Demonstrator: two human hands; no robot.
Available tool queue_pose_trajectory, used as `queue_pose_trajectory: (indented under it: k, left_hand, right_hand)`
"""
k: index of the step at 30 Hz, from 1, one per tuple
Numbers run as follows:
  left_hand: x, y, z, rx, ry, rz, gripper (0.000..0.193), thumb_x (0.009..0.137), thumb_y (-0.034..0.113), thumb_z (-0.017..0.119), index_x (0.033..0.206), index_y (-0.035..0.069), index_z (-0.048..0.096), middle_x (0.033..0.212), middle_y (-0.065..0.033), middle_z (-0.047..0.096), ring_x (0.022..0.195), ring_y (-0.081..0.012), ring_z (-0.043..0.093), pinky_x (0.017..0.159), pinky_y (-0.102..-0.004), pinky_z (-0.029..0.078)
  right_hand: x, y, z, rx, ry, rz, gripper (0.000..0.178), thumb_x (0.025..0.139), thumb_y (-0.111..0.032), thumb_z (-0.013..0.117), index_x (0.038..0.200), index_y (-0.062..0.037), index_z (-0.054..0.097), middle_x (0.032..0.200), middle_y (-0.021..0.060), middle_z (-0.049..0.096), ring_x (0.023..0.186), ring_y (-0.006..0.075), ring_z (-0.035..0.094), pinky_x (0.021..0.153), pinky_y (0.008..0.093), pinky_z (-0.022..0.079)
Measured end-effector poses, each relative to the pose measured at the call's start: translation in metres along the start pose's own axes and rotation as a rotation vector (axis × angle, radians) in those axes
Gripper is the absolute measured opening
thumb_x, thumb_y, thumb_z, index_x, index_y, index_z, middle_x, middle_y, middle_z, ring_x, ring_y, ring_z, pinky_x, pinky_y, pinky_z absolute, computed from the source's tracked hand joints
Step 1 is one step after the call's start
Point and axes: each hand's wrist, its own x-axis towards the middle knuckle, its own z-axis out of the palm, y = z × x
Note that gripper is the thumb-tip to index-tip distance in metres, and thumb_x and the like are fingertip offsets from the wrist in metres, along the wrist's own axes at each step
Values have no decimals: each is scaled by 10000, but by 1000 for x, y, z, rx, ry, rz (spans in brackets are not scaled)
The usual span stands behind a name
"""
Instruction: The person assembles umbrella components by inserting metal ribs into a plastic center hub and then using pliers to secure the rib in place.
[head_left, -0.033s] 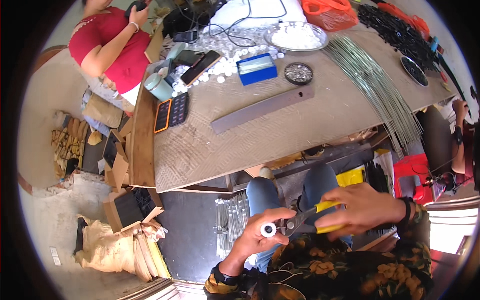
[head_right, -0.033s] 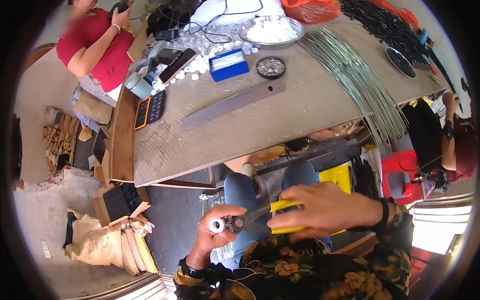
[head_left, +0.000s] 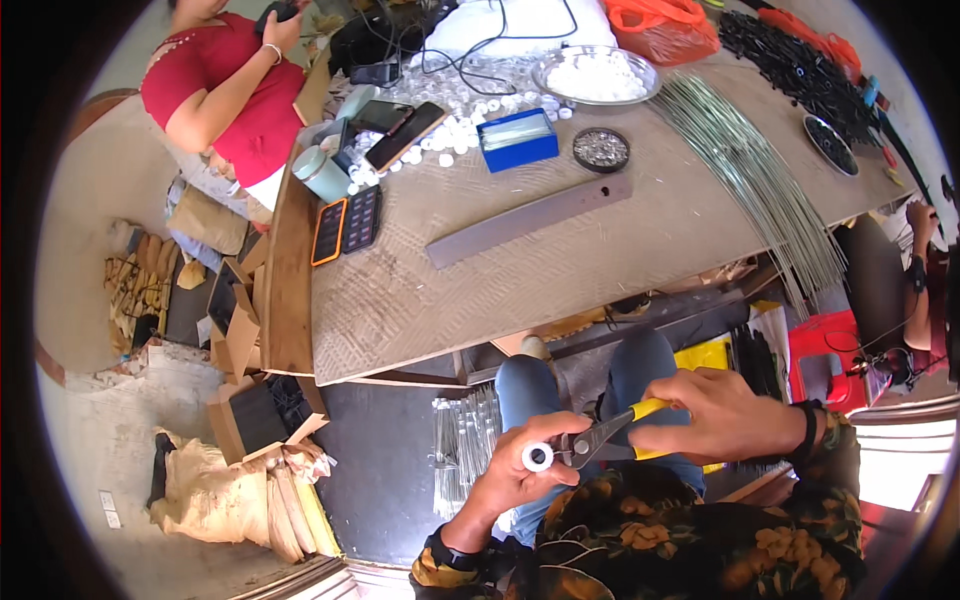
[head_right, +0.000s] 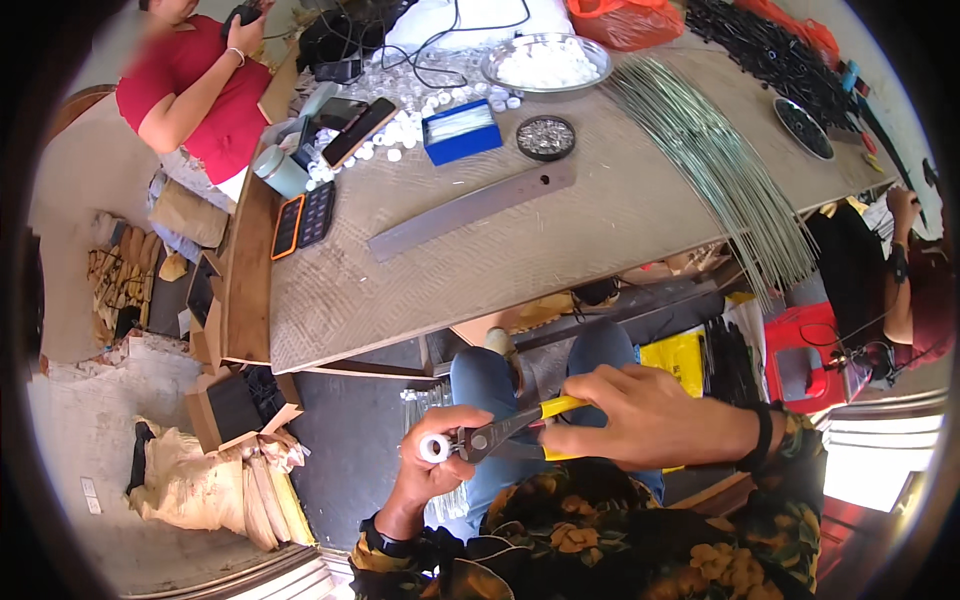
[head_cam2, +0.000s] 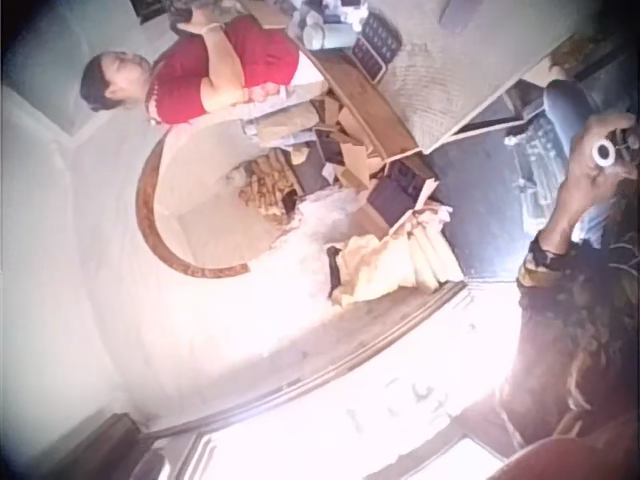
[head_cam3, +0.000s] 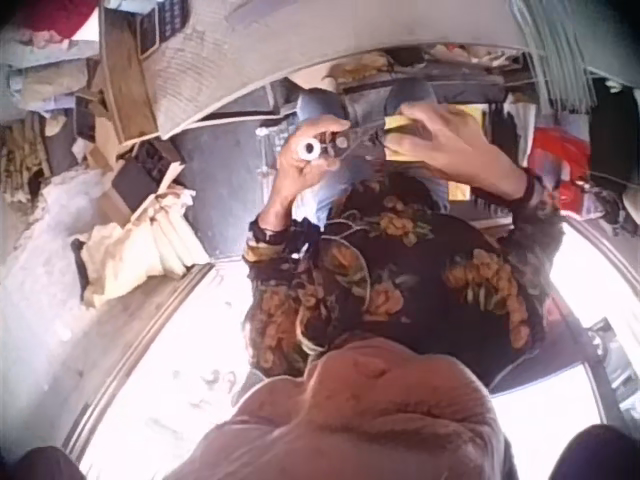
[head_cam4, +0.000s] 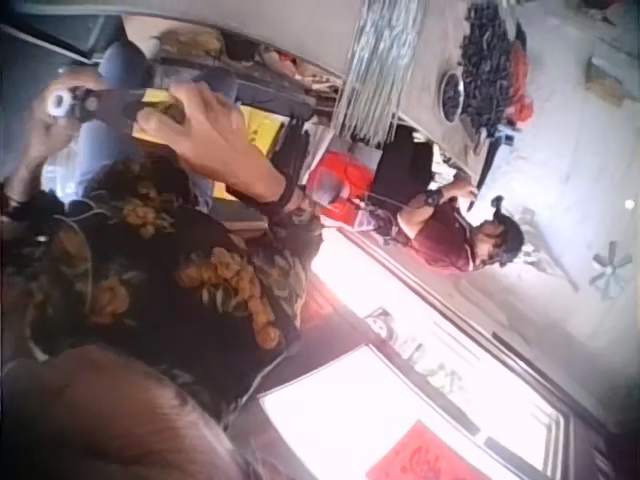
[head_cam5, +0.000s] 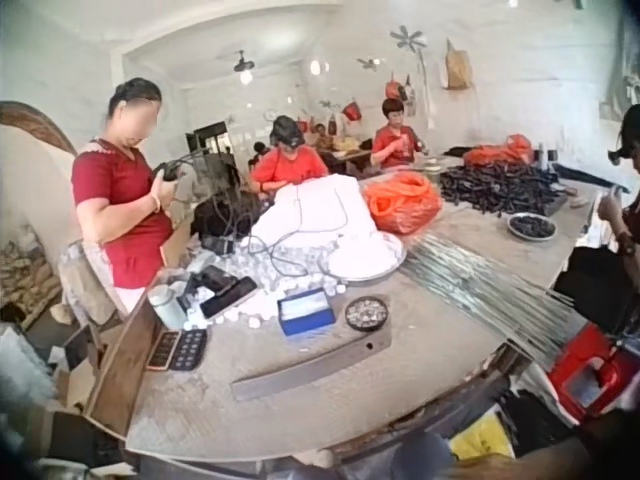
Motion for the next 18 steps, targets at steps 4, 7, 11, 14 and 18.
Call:
queue_pose_trajectory:
  k: [4,7,11,14,18]
  left_hand:
    - [3,6,10,81,201,-36,376,792,297,609,1049,34,535,982,-78,575,751,-129,548,668,-252,437]
    - [2,3,10,96,209,-25,384,859,340,516,1048,7,497,985,-79,543,824,-127,528,712,-244,422]
    - [6,0,9,46,185,16,425,853,358,525,1084,11,442,994,-79,513,862,-135,509,753,-254,408]
    - [5,0,6,45,199,1,432,850,360,530,1089,14,430,986,-78,502,869,-138,503,764,-260,403]
    - [-3,0,7,-16,282,-25,405,853,354,527,1050,11,439,967,-92,497,821,-137,508,720,-254,417]
  right_hand:
    - [7,-5,-2,-170,114,117,327,671,-122,584,995,-79,575,957,111,466,877,238,529,832,465,412]
    - [19,-7,-17,-389,112,101,284,722,-129,534,998,-69,569,963,109,454,935,250,501,948,554,268]
    - [25,-10,-26,-569,209,60,281,736,-169,524,992,-61,569,971,98,434,911,228,499,958,559,233]
    - [23,-9,-20,-481,136,82,287,727,-183,547,986,-61,571,959,94,442,835,218,505,831,465,379]
    - [19,-11,6,-256,131,73,310,692,-134,598,989,-51,571,933,102,467,737,216,510,601,328,429]
